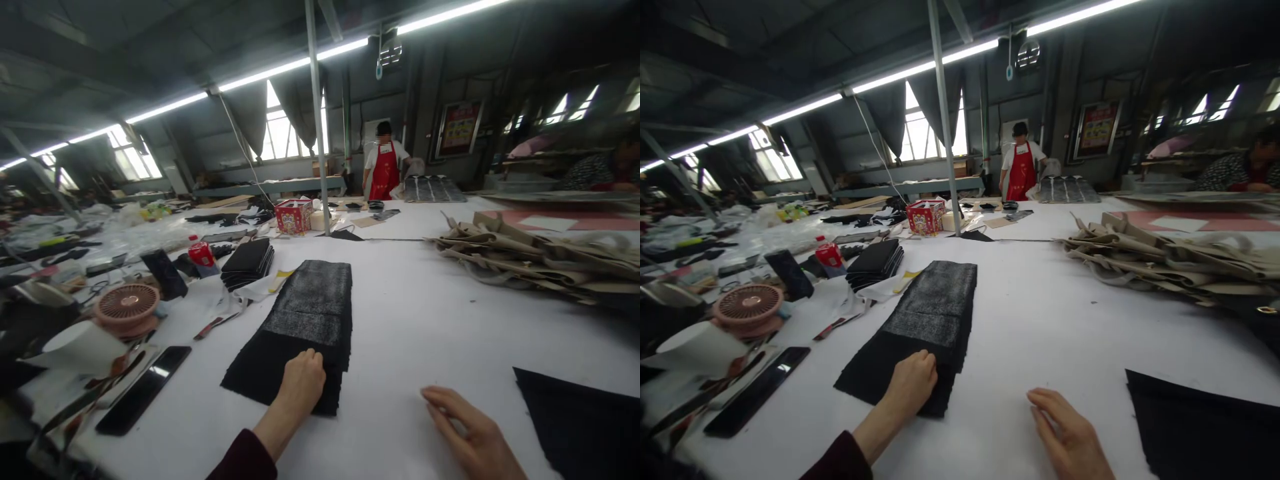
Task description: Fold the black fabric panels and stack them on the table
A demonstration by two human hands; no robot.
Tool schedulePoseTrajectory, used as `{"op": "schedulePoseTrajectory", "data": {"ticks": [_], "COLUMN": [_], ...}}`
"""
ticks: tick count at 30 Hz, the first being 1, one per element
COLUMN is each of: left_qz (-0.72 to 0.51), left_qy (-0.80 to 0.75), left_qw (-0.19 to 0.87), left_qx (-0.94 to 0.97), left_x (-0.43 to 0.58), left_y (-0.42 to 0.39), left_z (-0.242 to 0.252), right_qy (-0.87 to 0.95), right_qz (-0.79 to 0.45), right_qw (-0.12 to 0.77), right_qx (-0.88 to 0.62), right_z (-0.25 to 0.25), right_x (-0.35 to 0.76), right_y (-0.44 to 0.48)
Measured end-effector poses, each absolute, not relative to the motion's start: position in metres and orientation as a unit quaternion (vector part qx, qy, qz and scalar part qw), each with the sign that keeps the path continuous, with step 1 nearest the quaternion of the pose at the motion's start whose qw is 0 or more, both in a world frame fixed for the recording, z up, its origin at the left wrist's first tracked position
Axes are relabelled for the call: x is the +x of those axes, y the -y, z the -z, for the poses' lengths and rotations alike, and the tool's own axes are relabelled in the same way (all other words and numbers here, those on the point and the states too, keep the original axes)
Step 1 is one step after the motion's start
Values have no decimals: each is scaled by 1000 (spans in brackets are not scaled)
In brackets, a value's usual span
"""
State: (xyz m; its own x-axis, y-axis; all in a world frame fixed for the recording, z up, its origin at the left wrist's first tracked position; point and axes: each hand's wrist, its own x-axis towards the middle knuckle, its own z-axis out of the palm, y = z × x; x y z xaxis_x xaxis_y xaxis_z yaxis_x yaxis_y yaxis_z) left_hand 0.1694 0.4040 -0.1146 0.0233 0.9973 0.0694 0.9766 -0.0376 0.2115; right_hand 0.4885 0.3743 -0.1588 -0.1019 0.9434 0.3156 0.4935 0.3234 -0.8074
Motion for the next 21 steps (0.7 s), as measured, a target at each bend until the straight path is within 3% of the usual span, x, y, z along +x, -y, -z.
{"op": "schedulePoseTrajectory", "data": {"ticks": [6, 13, 17, 21], "left_qz": [-198, -325, -435, -607], "left_qy": [-677, -615, -581, -567], "left_qw": [172, 367, 480, 476], "left_qx": [688, 617, 493, 288], "left_x": [139, 119, 99, 41], "left_y": [-417, -432, -432, -414], "left_z": [111, 119, 116, 91], "right_qy": [742, 824, 829, 820], "right_qz": [-343, -252, -216, -187], "right_qw": [377, 333, 323, 327], "right_qx": [-435, -382, -402, -431], "right_z": [139, 143, 146, 149], "right_x": [383, 321, 315, 311], "right_y": [-404, -440, -441, -435]}}
